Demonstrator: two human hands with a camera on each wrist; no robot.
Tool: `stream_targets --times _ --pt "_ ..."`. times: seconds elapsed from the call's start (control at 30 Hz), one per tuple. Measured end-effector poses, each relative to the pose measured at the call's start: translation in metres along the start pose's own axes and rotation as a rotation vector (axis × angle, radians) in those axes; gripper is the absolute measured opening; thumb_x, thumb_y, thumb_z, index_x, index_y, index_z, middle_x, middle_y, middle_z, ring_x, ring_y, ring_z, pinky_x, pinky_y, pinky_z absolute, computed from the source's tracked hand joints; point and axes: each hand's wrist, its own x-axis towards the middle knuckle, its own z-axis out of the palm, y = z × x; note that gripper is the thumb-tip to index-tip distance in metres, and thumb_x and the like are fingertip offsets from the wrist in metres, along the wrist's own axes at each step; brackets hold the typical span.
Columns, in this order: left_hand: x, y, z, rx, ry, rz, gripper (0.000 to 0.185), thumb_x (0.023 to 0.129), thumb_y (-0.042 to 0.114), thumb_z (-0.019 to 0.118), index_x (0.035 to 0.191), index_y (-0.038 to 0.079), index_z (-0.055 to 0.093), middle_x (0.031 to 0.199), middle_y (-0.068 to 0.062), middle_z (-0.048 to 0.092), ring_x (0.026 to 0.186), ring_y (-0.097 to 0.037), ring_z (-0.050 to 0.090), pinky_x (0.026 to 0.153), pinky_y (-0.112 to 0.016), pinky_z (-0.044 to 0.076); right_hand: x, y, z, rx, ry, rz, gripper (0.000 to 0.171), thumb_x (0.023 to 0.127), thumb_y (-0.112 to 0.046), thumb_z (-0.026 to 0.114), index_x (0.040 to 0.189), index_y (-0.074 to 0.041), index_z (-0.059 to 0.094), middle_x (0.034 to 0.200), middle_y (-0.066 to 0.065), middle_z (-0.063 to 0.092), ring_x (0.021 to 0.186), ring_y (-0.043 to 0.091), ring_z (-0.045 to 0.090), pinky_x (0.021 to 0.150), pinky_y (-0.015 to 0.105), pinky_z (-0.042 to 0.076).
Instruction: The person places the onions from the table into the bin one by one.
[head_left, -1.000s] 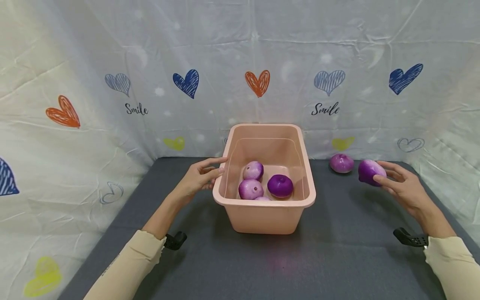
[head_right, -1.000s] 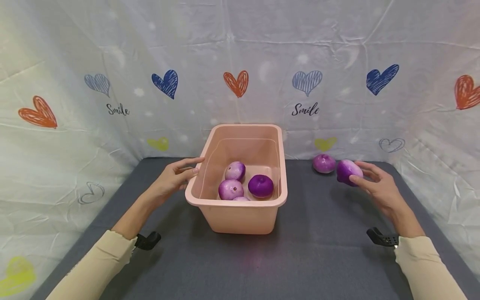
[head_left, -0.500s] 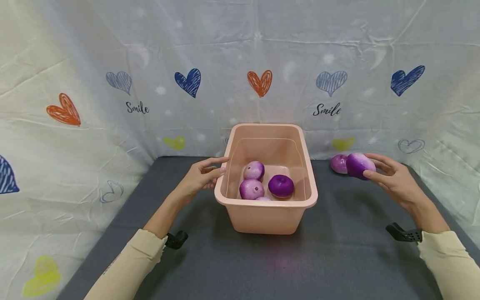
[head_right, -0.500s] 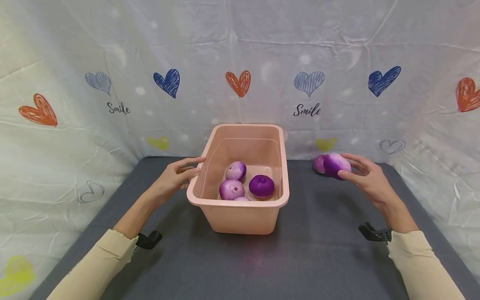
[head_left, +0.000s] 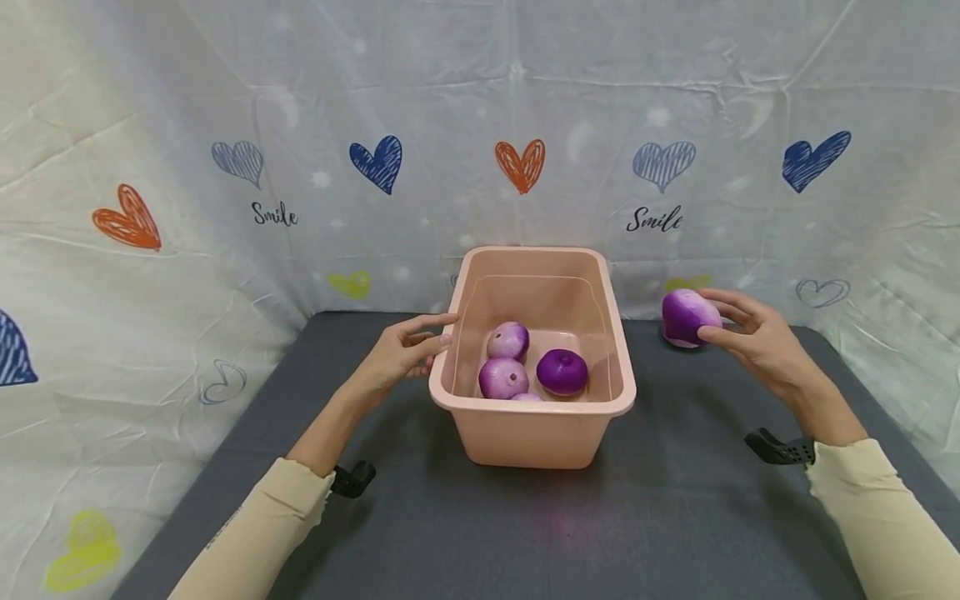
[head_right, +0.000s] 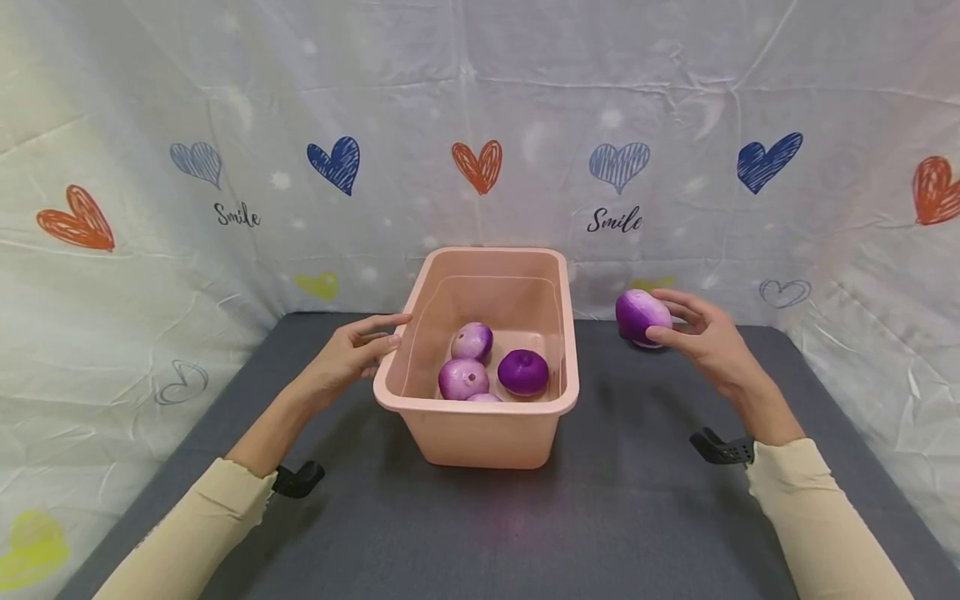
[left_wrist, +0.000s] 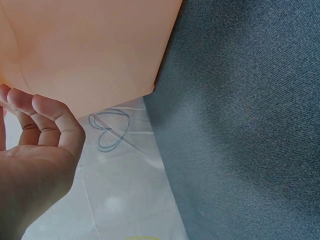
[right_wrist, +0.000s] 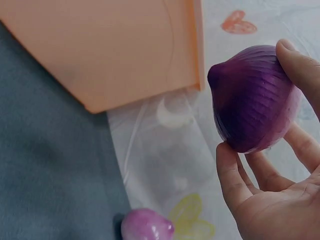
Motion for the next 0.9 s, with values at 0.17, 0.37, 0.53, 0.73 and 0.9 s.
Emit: stream_targets --times 0.17,0.37,0.53,0.73,0.9 --pt "-0.001 0.000 0.000 -0.002 0.004 -0.005 0.049 0.099 0.029 0.071 0.145 0.017 0.060 0.080 -0.008 0.054 0.073 -0.021 0.051 0.064 -0.029 0.049 0.008 -0.005 0.010 0.009 -0.015 -0.002 0.050 0.099 0.000 0.066 0.146 -0.007 0.053 0.142 0.012 0.047 0.121 0.024 0.053 0.093 0.023 0.047" --pt "-0.001 -0.001 -0.001 0.000 0.007 -0.007 0.048 0.099 0.029 0.071 0.144 0.018 0.060 0.079 -0.007 0.054 0.071 -0.017 0.051 0.064 -0.029 0.049 0.018 -0.010 0.022 -0.011 -0.022 -0.007 0.050 0.098 -0.003 0.068 0.146 -0.008 0.053 0.141 0.014 0.048 0.121 0.026 0.053 0.092 0.025 0.050" --pt "-0.001 0.000 0.000 0.001 0.003 -0.006 0.049 0.099 0.029 0.071 0.145 0.017 0.060 0.080 -0.008 0.054 0.070 -0.014 0.051 0.064 -0.029 0.048 0.027 -0.015 0.035 -0.001 -0.048 -0.032 0.050 0.097 -0.002 0.069 0.145 -0.008 0.055 0.139 0.015 0.050 0.122 0.030 0.052 0.091 0.029 0.052" --pt "-0.003 0.002 0.000 -0.009 0.005 -0.010 0.049 0.099 0.029 0.071 0.146 0.018 0.059 0.080 -0.009 0.053 0.070 -0.014 0.050 0.064 -0.029 0.048 0.039 -0.023 0.051 -0.022 -0.105 -0.058 0.050 0.097 -0.005 0.069 0.145 -0.012 0.056 0.141 0.013 0.053 0.127 0.032 0.049 0.093 0.031 0.050" --pt "-0.002 0.001 0.000 -0.001 0.003 -0.010 0.050 0.099 0.030 0.070 0.146 0.018 0.059 0.081 -0.012 0.053 0.072 -0.018 0.051 0.066 -0.031 0.048 0.044 -0.028 0.062 0.012 -0.130 -0.078 0.050 0.096 -0.003 0.070 0.144 -0.011 0.056 0.141 0.014 0.054 0.129 0.035 0.048 0.095 0.031 0.049"
